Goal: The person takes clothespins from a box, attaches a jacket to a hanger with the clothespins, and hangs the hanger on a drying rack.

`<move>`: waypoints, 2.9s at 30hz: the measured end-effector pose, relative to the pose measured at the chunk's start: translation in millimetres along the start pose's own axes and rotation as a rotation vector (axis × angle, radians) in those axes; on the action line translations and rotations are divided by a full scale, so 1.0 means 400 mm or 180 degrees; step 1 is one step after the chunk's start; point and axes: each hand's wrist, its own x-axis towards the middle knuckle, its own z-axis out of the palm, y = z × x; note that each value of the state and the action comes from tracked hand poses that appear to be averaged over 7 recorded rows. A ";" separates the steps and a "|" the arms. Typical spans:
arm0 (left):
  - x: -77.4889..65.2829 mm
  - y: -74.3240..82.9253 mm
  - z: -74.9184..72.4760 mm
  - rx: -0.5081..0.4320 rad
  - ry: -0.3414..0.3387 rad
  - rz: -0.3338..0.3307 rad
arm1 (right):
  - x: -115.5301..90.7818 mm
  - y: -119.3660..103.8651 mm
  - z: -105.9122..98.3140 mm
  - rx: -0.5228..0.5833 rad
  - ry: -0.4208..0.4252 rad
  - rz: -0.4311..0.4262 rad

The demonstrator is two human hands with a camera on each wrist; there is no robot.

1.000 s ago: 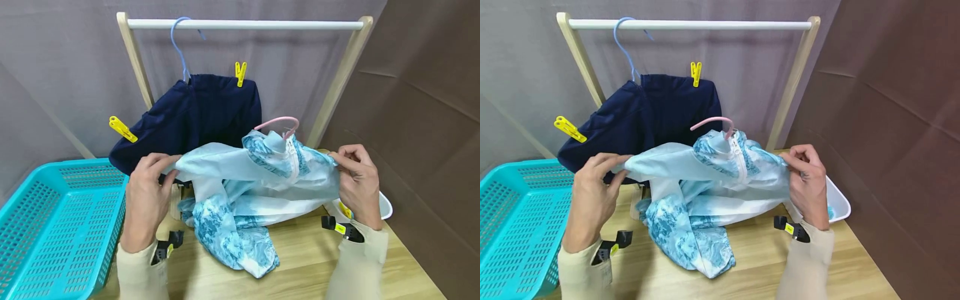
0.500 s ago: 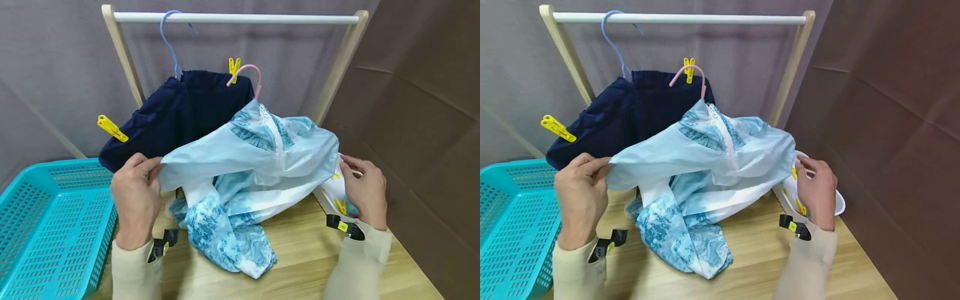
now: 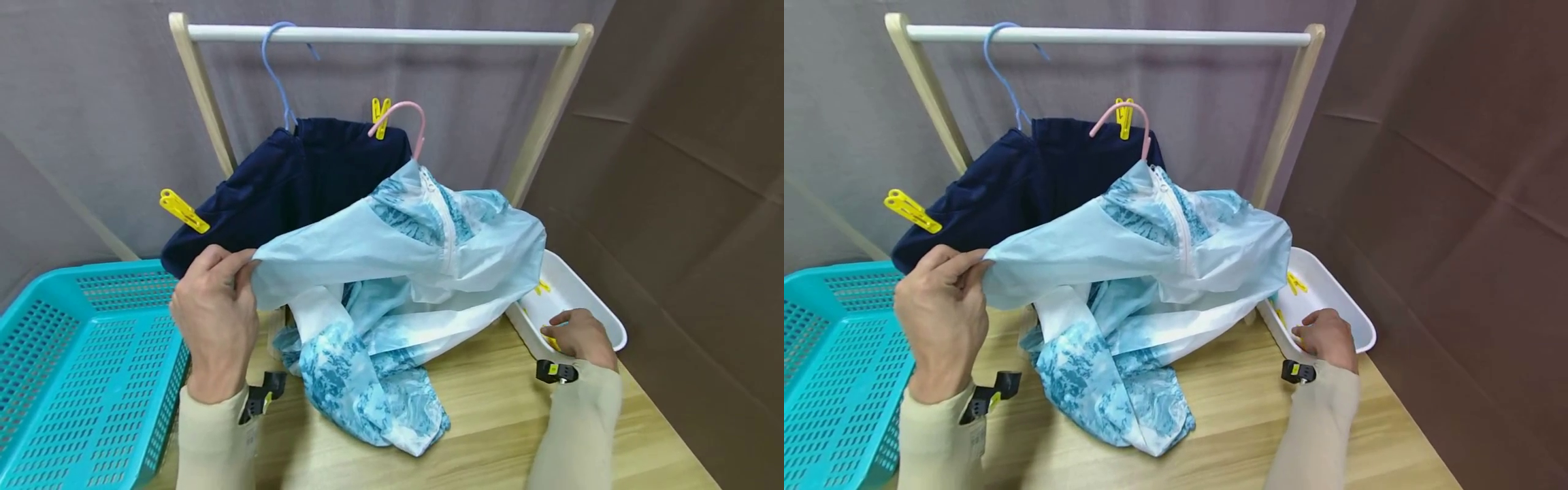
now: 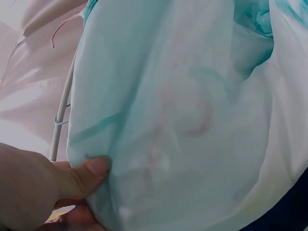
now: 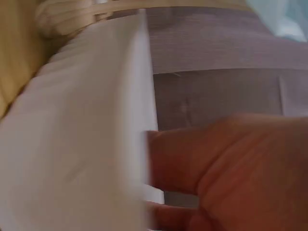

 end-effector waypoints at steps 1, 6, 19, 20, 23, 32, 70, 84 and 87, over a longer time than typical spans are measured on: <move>0.001 -0.001 0.001 0.0023 -0.0005 0.0028 | 0.002 0.001 0.005 0.0001 0.0010 0.0034; 0.004 -0.004 0.002 0.0057 -0.0060 0.0137 | 0.015 0.000 0.024 -0.0010 0.0125 0.0091; 0.003 -0.008 0.000 -0.0106 -0.0020 0.0051 | 0.051 -0.009 0.066 0.0056 0.0432 0.0070; 0.003 -0.010 0.000 -0.0104 -0.0022 0.0048 | 0.050 -0.010 0.068 0.0084 0.0471 0.0067; 0.003 -0.011 0.001 -0.0140 -0.0019 0.0016 | 0.048 -0.011 0.070 0.0143 0.0598 0.0064; 0.009 -0.007 -0.003 -0.0106 -0.0034 0.0008 | 0.043 -0.071 0.030 0.0758 0.1499 -0.0359; 0.012 -0.003 0.001 -0.0201 -0.0211 -0.0018 | -0.074 -0.267 -0.044 0.2544 0.2468 -0.1595; 0.010 0.006 0.014 -0.0067 0.0053 -0.0191 | 0.091 -0.084 0.029 0.0478 0.0935 -0.0323; 0.008 0.007 0.015 -0.0064 0.0072 -0.0197 | 0.107 -0.066 0.047 0.0097 0.0373 -0.0412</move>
